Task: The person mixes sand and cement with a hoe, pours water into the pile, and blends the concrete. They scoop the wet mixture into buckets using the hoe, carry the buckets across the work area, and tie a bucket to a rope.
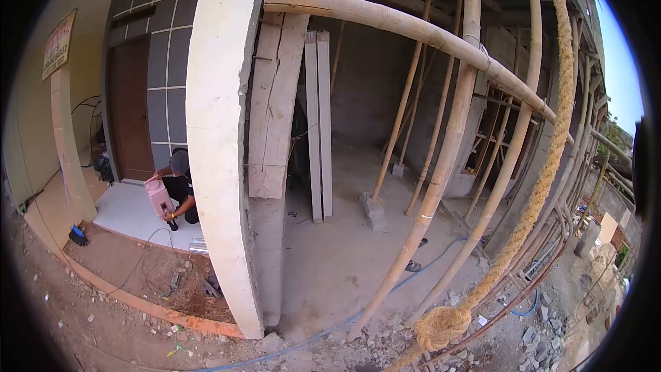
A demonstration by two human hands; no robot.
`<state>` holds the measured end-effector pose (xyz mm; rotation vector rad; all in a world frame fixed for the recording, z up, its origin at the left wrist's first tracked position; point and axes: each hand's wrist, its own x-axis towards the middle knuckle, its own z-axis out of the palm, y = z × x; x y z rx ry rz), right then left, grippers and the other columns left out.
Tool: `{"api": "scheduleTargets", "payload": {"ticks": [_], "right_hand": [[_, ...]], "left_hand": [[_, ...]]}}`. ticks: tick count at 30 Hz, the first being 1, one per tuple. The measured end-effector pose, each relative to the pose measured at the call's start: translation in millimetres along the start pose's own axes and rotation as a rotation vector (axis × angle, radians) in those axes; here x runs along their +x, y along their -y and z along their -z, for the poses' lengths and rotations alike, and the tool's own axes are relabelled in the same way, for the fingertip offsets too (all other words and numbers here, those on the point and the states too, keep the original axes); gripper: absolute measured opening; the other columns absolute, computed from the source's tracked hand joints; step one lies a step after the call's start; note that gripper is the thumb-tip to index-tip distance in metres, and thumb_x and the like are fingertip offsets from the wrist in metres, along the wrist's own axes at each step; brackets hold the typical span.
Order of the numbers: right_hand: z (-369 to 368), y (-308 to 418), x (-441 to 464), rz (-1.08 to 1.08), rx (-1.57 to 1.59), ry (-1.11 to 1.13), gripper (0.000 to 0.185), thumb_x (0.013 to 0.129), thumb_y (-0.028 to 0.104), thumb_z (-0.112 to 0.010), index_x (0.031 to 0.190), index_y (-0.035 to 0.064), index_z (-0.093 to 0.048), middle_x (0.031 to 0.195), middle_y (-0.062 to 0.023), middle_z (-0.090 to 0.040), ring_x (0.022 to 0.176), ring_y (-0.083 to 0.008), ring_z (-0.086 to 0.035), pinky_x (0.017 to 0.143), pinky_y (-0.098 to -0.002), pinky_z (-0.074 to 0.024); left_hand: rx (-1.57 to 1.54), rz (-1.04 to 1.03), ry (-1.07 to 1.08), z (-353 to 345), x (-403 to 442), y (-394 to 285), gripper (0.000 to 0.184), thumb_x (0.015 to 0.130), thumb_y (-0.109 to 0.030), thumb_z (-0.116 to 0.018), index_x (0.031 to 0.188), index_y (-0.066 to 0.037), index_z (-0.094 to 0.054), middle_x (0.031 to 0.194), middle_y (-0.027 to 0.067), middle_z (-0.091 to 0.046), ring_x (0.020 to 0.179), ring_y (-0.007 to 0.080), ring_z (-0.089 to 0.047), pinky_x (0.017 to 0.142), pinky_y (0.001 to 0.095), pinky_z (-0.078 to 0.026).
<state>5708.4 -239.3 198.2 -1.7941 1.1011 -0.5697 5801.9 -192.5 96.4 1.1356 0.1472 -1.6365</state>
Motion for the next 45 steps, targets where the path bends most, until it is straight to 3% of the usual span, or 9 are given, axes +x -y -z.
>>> {"api": "scheduleTargets", "payload": {"ticks": [7,11,14,17,20,22,26,38,45], "right_hand": [[-52,20,-58,0.148,0.081,0.262,0.034,0.097,0.033,-0.049,0.093,0.0013,-0.061,0.085,-0.0256,-0.063,0.083,-0.0391,-0.062,0.071,-0.0493,-0.0464],[-50,45,-73,0.152,-0.126,-0.009,0.031,0.100,0.023,-0.044,0.085,0.0015,-0.061,0.073,-0.0234,-0.060,0.069,-0.0388,-0.059,0.063,-0.0500,-0.0436],[-34,71,-52,0.421,-0.078,-0.254,0.033,0.099,0.020,-0.045,0.076,0.0016,-0.060,0.065,-0.0174,-0.059,0.056,-0.0385,-0.056,0.053,-0.0461,-0.0437],[-25,103,-67,0.356,0.028,-0.025,0.033,0.098,0.023,-0.045,0.071,0.0037,-0.051,0.063,-0.0164,-0.051,0.060,-0.0382,-0.052,0.057,-0.0426,-0.0407],[-3,117,-58,0.355,0.020,-0.204,0.038,0.099,0.024,-0.042,0.068,0.0022,-0.046,0.057,-0.0174,-0.042,0.052,-0.0369,-0.042,0.052,-0.0442,-0.0327],[18,111,-32,0.365,0.026,-0.310,0.042,0.100,0.025,-0.041,0.065,0.0014,-0.045,0.054,-0.0166,-0.038,0.049,-0.0355,-0.037,0.051,-0.0446,-0.0304],[59,93,-34,0.368,-0.035,-0.410,0.047,0.100,0.029,-0.042,0.063,0.0007,-0.043,0.053,-0.0147,-0.034,0.049,-0.0305,-0.032,0.051,-0.0437,-0.0295],[117,115,-52,0.222,0.294,-0.776,0.047,0.099,0.036,-0.050,0.074,-0.0040,-0.055,0.065,-0.0060,-0.051,0.062,-0.0161,-0.046,0.059,-0.0339,-0.0384],[140,79,-62,0.255,0.396,-0.860,0.043,0.097,0.033,-0.052,0.077,-0.0043,-0.058,0.069,-0.0064,-0.055,0.065,-0.0132,-0.050,0.060,-0.0293,-0.0420]], "left_hand": [[-0.162,0.000,-0.054,50,-39,24,0.033,0.093,-0.041,-0.055,0.109,-0.013,-0.058,0.103,0.0043,-0.059,0.092,0.0211,-0.057,0.080,0.0419,-0.047],[-0.315,0.007,-0.030,74,-65,55,0.036,0.091,-0.041,-0.058,0.113,-0.012,-0.059,0.110,0.0052,-0.062,0.098,0.0226,-0.059,0.085,0.0442,-0.049],[-0.456,-0.018,0.062,58,-67,48,0.038,0.092,-0.045,-0.059,0.112,-0.012,-0.061,0.110,0.0068,-0.065,0.099,0.0230,-0.062,0.086,0.0436,-0.050],[-0.150,-0.261,0.491,51,-84,55,0.054,0.095,-0.054,-0.048,0.114,-0.004,-0.058,0.111,0.0129,-0.064,0.102,0.0259,-0.062,0.092,0.0386,-0.050],[-0.483,0.014,0.022,-30,-149,-12,0.052,0.095,-0.052,-0.047,0.118,-0.007,-0.058,0.116,0.0133,-0.063,0.103,0.0284,-0.062,0.093,0.0447,-0.049],[-0.221,0.032,-0.204,-77,-197,-53,0.043,0.093,-0.047,-0.042,0.116,-0.015,-0.059,0.114,0.0064,-0.061,0.099,0.0218,-0.056,0.083,0.0389,-0.045],[-0.141,0.026,-0.035,-116,-209,-62,0.046,0.092,-0.049,-0.042,0.119,-0.014,-0.055,0.115,0.0036,-0.058,0.103,0.0197,-0.051,0.088,0.0384,-0.040],[0.413,-0.098,0.105,-181,-168,-65,0.029,0.093,-0.027,-0.040,0.100,-0.010,-0.062,0.090,0.0017,-0.062,0.071,0.0127,-0.054,0.059,0.0280,-0.040],[0.694,-0.057,0.324,-195,-124,-70,0.030,0.096,-0.037,-0.048,0.099,-0.011,-0.063,0.091,0.0004,-0.064,0.072,0.0100,-0.055,0.059,0.0272,-0.043]]}}
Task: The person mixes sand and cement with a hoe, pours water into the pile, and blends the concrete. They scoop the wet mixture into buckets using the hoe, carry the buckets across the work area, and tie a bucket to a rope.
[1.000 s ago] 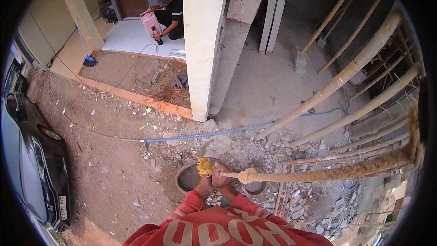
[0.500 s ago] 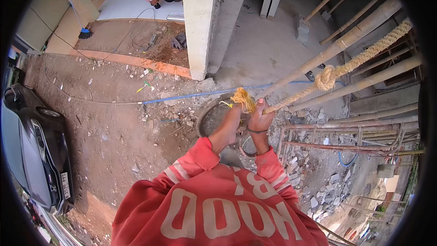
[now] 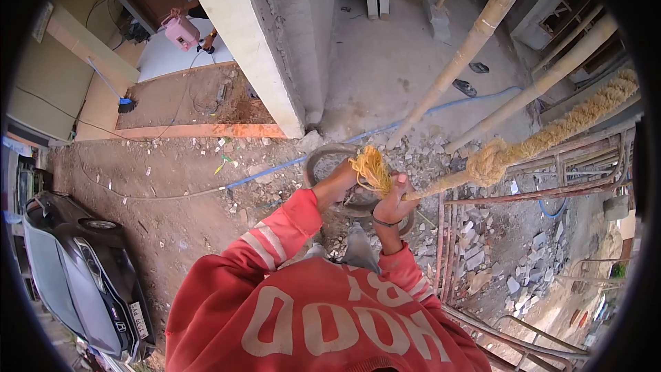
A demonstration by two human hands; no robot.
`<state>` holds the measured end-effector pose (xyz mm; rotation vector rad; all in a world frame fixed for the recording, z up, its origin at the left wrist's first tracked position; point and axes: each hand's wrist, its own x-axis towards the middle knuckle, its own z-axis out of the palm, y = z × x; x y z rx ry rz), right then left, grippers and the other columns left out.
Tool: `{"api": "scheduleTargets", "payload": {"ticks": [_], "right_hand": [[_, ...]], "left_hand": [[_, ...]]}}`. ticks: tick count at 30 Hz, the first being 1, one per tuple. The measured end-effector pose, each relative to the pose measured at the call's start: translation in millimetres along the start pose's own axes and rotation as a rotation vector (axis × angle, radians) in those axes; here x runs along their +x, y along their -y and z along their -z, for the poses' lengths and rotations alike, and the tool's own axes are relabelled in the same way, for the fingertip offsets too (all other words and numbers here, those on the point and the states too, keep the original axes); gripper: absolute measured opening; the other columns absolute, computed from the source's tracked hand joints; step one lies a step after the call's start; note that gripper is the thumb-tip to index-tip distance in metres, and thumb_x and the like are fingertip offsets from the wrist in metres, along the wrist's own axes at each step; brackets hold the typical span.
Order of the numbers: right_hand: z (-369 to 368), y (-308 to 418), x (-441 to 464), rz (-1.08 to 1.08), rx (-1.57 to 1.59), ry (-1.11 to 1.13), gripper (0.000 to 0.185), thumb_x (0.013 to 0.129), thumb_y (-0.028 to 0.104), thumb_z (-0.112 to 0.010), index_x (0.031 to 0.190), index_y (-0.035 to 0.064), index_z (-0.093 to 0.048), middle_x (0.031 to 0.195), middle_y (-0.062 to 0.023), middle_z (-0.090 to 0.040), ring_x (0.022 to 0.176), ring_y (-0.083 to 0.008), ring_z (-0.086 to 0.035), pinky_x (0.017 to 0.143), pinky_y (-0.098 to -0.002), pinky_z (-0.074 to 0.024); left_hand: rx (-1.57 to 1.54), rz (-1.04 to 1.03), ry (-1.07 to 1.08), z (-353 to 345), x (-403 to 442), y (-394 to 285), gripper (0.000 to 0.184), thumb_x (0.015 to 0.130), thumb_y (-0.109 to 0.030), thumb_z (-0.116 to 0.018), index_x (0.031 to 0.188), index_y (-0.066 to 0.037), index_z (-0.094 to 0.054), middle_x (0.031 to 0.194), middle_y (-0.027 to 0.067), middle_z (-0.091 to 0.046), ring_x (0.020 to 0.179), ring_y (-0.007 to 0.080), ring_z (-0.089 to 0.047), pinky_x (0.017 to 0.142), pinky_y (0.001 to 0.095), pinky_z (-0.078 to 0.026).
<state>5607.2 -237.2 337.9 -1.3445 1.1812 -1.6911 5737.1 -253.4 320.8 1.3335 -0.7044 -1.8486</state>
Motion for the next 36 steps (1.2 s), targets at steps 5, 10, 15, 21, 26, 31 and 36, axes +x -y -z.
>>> {"api": "scheduleTargets", "payload": {"ticks": [5,10,15,21,26,31,36], "right_hand": [[3,8,9,-0.327,0.156,-0.128,0.038,0.099,0.028,-0.053,0.079,-0.0042,-0.055,0.075,-0.0069,-0.057,0.068,-0.0149,-0.050,0.063,-0.0308,-0.0426],[6,10,6,-0.355,0.173,-0.094,0.035,0.098,0.025,-0.055,0.078,-0.0039,-0.055,0.077,-0.0056,-0.057,0.071,-0.0123,-0.051,0.062,-0.0314,-0.0433],[14,0,6,0.012,-0.264,0.248,0.032,0.097,0.022,-0.050,0.077,-0.0018,-0.058,0.066,-0.0128,-0.054,0.058,-0.0285,-0.052,0.057,-0.0382,-0.0415],[9,-27,-4,0.236,-0.232,0.048,0.028,0.094,0.019,-0.050,0.077,-0.0006,-0.060,0.062,-0.0212,-0.051,0.056,-0.0414,-0.052,0.051,-0.0469,-0.0381],[-2,-30,13,-0.174,-0.227,-0.121,0.031,0.094,0.021,-0.052,0.082,-0.0057,-0.061,0.067,-0.0215,-0.056,0.059,-0.0363,-0.053,0.058,-0.0430,-0.0411],[3,-40,33,-0.441,-0.069,-0.376,0.046,0.097,0.032,-0.053,0.087,-0.0119,-0.061,0.068,-0.0164,-0.058,0.063,-0.0221,-0.049,0.061,-0.0390,-0.0418],[3,-35,60,-0.593,0.168,-0.453,0.053,0.098,0.041,-0.052,0.093,-0.0110,-0.058,0.066,-0.0113,-0.056,0.058,-0.0197,-0.050,0.052,-0.0329,-0.0416]], "left_hand": [[0.268,-0.120,0.026,4,15,16,0.035,0.095,-0.032,-0.053,0.113,-0.004,-0.064,0.105,0.0058,-0.066,0.073,0.0156,-0.061,0.063,0.0296,-0.047],[0.220,0.055,-0.006,-21,-41,-37,0.032,0.092,-0.032,-0.059,0.113,-0.009,-0.065,0.095,0.0009,-0.065,0.074,0.0129,-0.057,0.062,0.0297,-0.045],[0.204,0.179,0.183,24,6,38,0.026,0.092,-0.036,-0.060,0.101,-0.012,-0.066,0.081,-0.0049,-0.061,0.067,0.0094,-0.050,0.054,0.0252,-0.037],[0.341,0.028,0.161,52,72,107,0.021,0.088,-0.029,-0.061,0.093,-0.009,-0.064,0.078,0.0010,-0.063,0.066,0.0107,-0.055,0.053,0.0278,-0.041],[0.573,0.170,0.105,0,55,52,0.032,0.084,-0.030,-0.059,0.080,0.002,-0.061,0.065,0.0077,-0.058,0.051,0.0140,-0.046,0.043,0.0334,-0.031],[1.029,0.132,0.041,0,63,61,0.064,0.084,-0.039,-0.056,0.119,0.014,-0.049,0.103,0.0298,-0.063,0.090,0.0345,-0.065,0.071,0.0419,-0.049],[1.041,0.183,-0.102,-40,27,30,0.097,0.083,-0.037,-0.054,0.145,0.012,0.004,0.111,0.0345,-0.061,0.103,0.0429,-0.062,0.088,0.0462,-0.048]]}}
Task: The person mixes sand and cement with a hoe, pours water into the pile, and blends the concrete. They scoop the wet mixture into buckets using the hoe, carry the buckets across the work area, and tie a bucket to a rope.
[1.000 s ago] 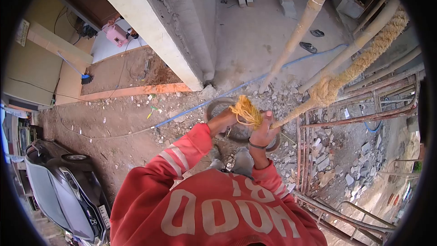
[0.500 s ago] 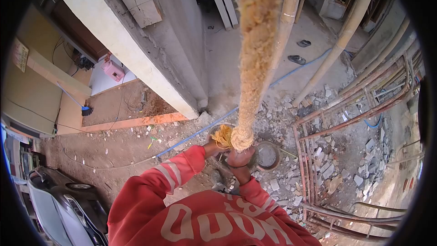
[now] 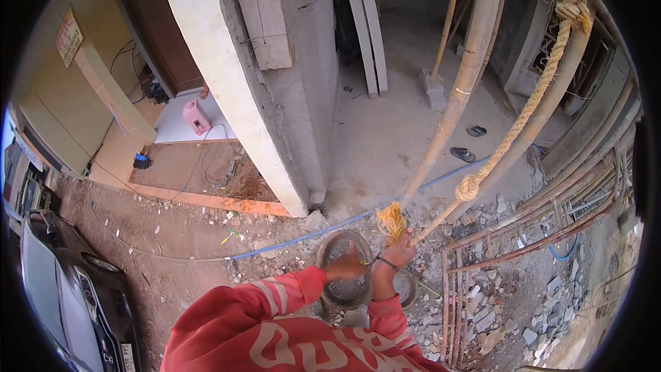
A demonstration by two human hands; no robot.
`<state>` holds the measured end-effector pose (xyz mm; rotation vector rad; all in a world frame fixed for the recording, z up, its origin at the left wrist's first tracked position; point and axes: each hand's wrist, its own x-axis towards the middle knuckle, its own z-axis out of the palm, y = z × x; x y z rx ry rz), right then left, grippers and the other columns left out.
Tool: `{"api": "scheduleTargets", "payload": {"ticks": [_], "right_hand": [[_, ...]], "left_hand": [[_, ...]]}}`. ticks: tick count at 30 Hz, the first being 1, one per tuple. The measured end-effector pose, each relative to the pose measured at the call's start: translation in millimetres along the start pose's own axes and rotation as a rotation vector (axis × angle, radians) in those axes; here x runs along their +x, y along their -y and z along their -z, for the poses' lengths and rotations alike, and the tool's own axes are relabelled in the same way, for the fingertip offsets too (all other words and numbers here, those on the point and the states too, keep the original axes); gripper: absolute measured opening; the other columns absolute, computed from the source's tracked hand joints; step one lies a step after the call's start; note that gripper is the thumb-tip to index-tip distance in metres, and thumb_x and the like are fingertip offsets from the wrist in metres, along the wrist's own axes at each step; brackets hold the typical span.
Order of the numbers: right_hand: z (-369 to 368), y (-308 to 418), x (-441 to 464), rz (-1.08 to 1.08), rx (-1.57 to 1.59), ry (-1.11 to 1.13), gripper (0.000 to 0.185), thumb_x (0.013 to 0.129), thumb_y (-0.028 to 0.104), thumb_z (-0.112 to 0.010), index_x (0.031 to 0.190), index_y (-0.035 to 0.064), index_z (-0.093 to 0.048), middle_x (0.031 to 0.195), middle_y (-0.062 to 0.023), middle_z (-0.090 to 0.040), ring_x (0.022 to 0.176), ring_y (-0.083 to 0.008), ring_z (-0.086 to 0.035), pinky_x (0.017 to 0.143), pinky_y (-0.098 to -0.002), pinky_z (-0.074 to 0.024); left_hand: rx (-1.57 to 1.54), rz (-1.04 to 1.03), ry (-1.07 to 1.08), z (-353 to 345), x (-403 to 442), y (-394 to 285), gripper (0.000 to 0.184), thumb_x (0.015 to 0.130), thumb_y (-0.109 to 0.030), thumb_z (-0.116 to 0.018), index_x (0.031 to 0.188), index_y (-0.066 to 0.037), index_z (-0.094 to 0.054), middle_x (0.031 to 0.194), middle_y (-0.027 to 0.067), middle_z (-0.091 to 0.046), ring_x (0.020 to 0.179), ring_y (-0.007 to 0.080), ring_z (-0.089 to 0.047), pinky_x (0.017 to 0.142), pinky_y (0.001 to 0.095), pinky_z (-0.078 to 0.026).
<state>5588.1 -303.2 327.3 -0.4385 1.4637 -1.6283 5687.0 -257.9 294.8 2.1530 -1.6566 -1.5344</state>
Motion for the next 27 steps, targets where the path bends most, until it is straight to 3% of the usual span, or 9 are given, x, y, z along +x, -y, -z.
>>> {"api": "scheduleTargets", "payload": {"ticks": [1,10,13,14,17,21,24,25,27], "right_hand": [[-6,1,-5,-0.027,0.043,0.027,0.052,0.098,0.042,-0.052,0.091,-0.0095,-0.057,0.066,-0.0103,-0.055,0.056,-0.0186,-0.050,0.051,-0.0315,-0.0410],[-28,17,-90,-0.101,0.008,0.333,0.047,0.096,0.044,-0.054,0.084,-0.0016,-0.050,0.067,-0.0079,-0.052,0.046,-0.0131,-0.043,0.041,-0.0275,-0.0329],[-42,35,-123,-0.118,-0.048,0.299,0.047,0.096,0.044,-0.055,0.086,-0.0017,-0.050,0.070,-0.0090,-0.054,0.045,-0.0133,-0.042,0.040,-0.0266,-0.0317],[-49,41,-139,-0.076,-0.026,0.287,0.046,0.097,0.043,-0.055,0.085,-0.0012,-0.050,0.070,-0.0092,-0.054,0.044,-0.0132,-0.043,0.039,-0.0258,-0.0310],[-51,73,-166,0.019,0.002,0.397,0.042,0.097,0.039,-0.056,0.084,-0.0007,-0.052,0.067,-0.0097,-0.056,0.045,-0.0132,-0.047,0.036,-0.0248,-0.0302],[-51,143,-198,0.208,0.035,0.445,0.041,0.098,0.039,-0.053,0.095,-0.0015,-0.056,0.070,-0.0085,-0.057,0.047,-0.0116,-0.044,0.038,-0.0255,-0.0316],[-51,224,-230,0.311,0.069,0.539,0.035,0.101,0.035,-0.046,0.094,0.0019,-0.054,0.062,-0.0035,-0.049,0.045,-0.0103,-0.040,0.041,-0.0245,-0.0312],[-48,253,-237,0.321,0.107,0.595,0.032,0.103,0.032,-0.042,0.094,0.0031,-0.053,0.059,-0.0010,-0.045,0.044,-0.0098,-0.039,0.042,-0.0241,-0.0312],[-38,306,-247,0.330,0.146,0.779,0.030,0.104,0.030,-0.038,0.095,0.0049,-0.052,0.056,0.0015,-0.040,0.043,-0.0094,-0.037,0.043,-0.0239,-0.0314]], "left_hand": [[0.024,-0.008,0.015,2,-3,5,0.101,0.083,-0.035,-0.054,0.145,0.011,0.013,0.110,0.0344,-0.061,0.101,0.0426,-0.063,0.087,0.0468,-0.048],[-0.379,-0.153,-0.175,13,-73,65,0.094,0.086,-0.034,-0.057,0.151,-0.005,0.005,0.103,0.0339,-0.062,0.096,0.0452,-0.063,0.085,0.0476,-0.049],[-0.281,-0.438,-0.687,-1,-74,145,0.083,0.089,-0.028,-0.054,0.152,-0.008,-0.003,0.127,0.0298,-0.051,0.120,0.0415,-0.050,0.103,0.0470,-0.036],[-0.377,-0.419,-0.730,9,-88,172,0.081,0.090,-0.026,-0.055,0.152,-0.009,-0.006,0.137,0.0279,-0.045,0.128,0.0398,-0.044,0.108,0.0468,-0.031],[-1.197,-0.103,-0.439,6,-78,274,0.077,0.092,-0.042,-0.050,0.151,-0.008,-0.013,0.150,0.0172,-0.031,0.134,0.0316,-0.036,0.108,0.0464,-0.028],[-1.634,0.161,-0.140,-44,-32,321,0.079,0.092,-0.057,-0.042,0.151,-0.011,-0.018,0.151,0.0069,-0.035,0.134,0.0283,-0.035,0.106,0.0480,-0.028],[-1.837,-0.123,-0.063,-64,4,303,0.073,0.085,-0.057,-0.057,0.142,-0.019,-0.036,0.143,0.0102,-0.039,0.130,0.0290,-0.037,0.105,0.0508,-0.032],[-2.012,-0.390,0.228,-70,25,295,0.072,0.085,-0.060,-0.056,0.142,-0.020,-0.037,0.148,0.0062,-0.035,0.134,0.0313,-0.033,0.107,0.0524,-0.032],[-1.797,-0.658,0.301,-101,17,304,0.073,0.086,-0.061,-0.053,0.143,-0.020,-0.034,0.151,0.0054,-0.028,0.138,0.0314,-0.025,0.106,0.0592,-0.030]]}}
